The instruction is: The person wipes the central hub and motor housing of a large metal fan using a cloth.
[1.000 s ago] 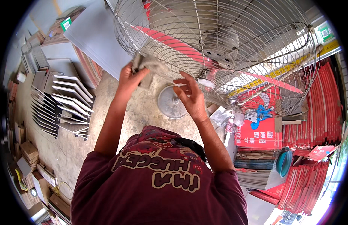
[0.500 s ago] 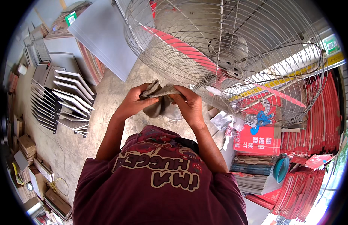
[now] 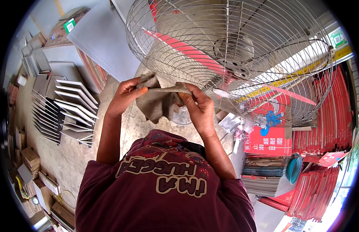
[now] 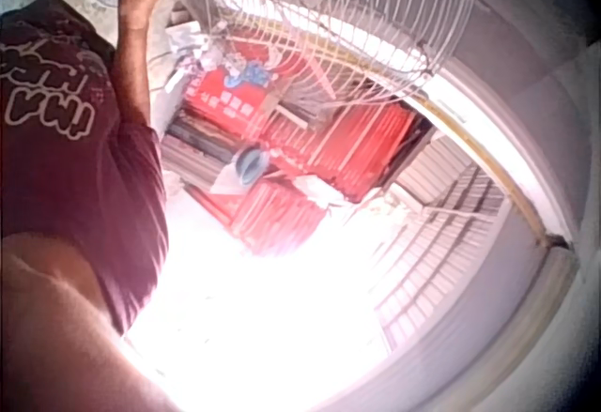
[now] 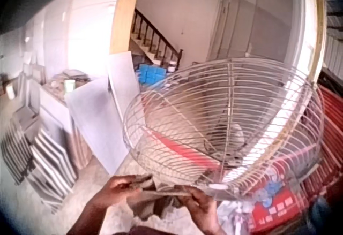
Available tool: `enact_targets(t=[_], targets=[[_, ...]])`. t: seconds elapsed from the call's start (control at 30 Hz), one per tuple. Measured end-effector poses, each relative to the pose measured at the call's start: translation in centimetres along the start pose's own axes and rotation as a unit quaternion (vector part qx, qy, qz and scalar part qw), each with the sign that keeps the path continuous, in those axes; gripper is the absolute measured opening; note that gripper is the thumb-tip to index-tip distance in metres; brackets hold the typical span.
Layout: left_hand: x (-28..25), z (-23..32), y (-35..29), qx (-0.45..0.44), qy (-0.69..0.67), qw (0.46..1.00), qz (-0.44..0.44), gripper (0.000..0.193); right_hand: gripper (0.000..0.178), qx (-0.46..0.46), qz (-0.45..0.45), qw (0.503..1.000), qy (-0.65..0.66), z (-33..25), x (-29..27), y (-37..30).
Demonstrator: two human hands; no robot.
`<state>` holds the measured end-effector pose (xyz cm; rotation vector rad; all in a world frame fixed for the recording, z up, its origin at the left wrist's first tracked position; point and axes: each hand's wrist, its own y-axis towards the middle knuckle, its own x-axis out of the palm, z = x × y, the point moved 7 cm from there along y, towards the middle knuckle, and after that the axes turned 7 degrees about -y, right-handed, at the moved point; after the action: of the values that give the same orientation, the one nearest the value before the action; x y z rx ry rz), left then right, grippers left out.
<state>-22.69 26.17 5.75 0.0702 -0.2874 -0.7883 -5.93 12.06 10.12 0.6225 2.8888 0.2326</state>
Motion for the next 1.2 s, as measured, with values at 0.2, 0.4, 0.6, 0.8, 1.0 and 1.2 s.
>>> enact_targets(t=[0.2,0.4,0.6,0.8,1.0,1.2], targets=[[-1.6,2.2,1.0,0.077,0.031,0.995,0.059,0.018,0.029,-0.040,0.061,0.997,0.031,-1.7,-1.5,-0.2],[-1.9,9.6,4.7,0.269,0.213,0.927,0.153,0.023,0.027,-0.100,0.121,0.987,-0.022,-5.7,-1.5,2.4],[-2.6,13.7,6.1,0.295,0.169,0.910,0.236,0.019,0.029,-0.223,0.138,0.965,-0.027,-8.2,-0.2,5.3],[-7.0,5.8,6.9,0.188,0.096,0.948,0.240,0.014,0.028,-0.152,0.117,0.980,-0.056,-3.5,1.9,6.0],[-8.2,-1.2,4.7,0.061,0.038,0.979,0.192,0.016,0.025,0.002,0.083,0.996,-0.040,2.9,1.3,5.5],[-8.9,-0.5,3.4,0.047,0.074,0.983,0.160,0.020,0.025,0.019,0.084,0.996,-0.003,1.6,0.1,4.9]])
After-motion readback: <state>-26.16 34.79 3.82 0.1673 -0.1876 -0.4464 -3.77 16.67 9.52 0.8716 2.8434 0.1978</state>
